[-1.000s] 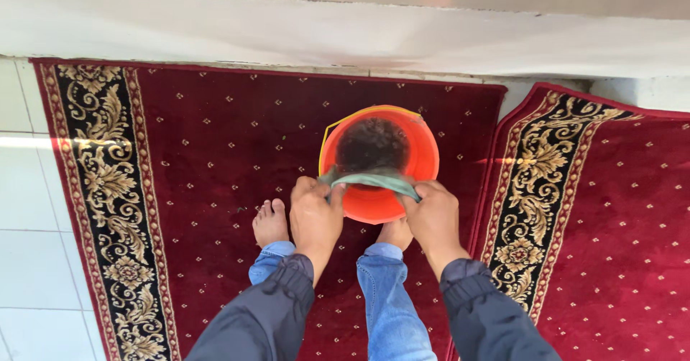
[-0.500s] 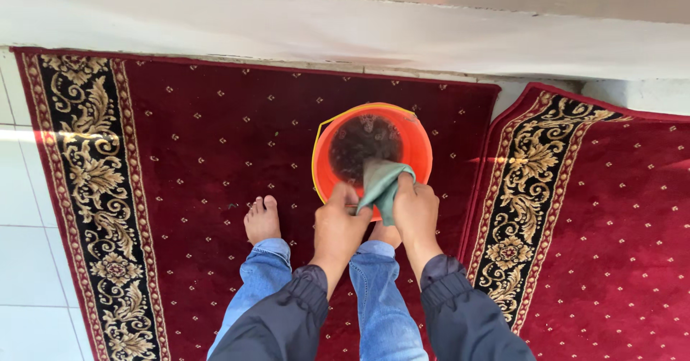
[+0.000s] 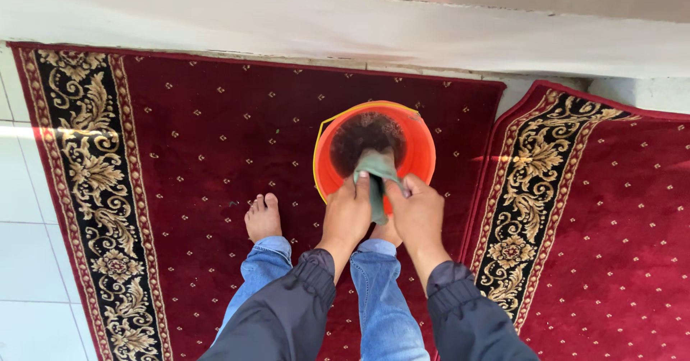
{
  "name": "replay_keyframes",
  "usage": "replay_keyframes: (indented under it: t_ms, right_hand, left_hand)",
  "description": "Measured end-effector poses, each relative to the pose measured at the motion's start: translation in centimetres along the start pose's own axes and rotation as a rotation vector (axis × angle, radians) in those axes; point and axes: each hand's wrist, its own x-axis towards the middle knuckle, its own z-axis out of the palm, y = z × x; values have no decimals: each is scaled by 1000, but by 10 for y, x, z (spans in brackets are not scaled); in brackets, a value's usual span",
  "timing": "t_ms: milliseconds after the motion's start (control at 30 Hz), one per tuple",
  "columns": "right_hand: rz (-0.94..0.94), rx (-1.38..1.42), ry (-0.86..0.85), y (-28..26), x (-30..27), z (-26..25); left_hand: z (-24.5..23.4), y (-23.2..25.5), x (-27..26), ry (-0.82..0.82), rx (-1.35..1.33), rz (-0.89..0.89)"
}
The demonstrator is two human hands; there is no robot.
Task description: The person cleans a window sill and the glass pane using a spray bottle and a cloth. They repeatedly spray the surfaces and wipe them down, occasionally dipping the cloth into a bucket of water to rinse it.
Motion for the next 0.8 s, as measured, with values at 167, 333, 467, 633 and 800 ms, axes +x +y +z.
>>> replay_keyframes:
  t_ms: [167,333,467,633,800]
  right_hand:
    - [-6,134,-123,-10,-22,7]
    - [-186,47,-238,-14,-29,3]
    - [-199,-111,-270,-15,-28,1]
    - [-331,-219,-67,-16,-23,3]
    - [-443,-239,68,-8,-29,2]
  left_hand:
    - [10,-5,2,47,-54,-65]
    - [2,-4,-4,-61,-4,-202]
    - [-7,-8,-4,-5,-8,-209]
    - [-7,-4,-13,265,95,-79]
    - [-15,0,-17,313,234,212]
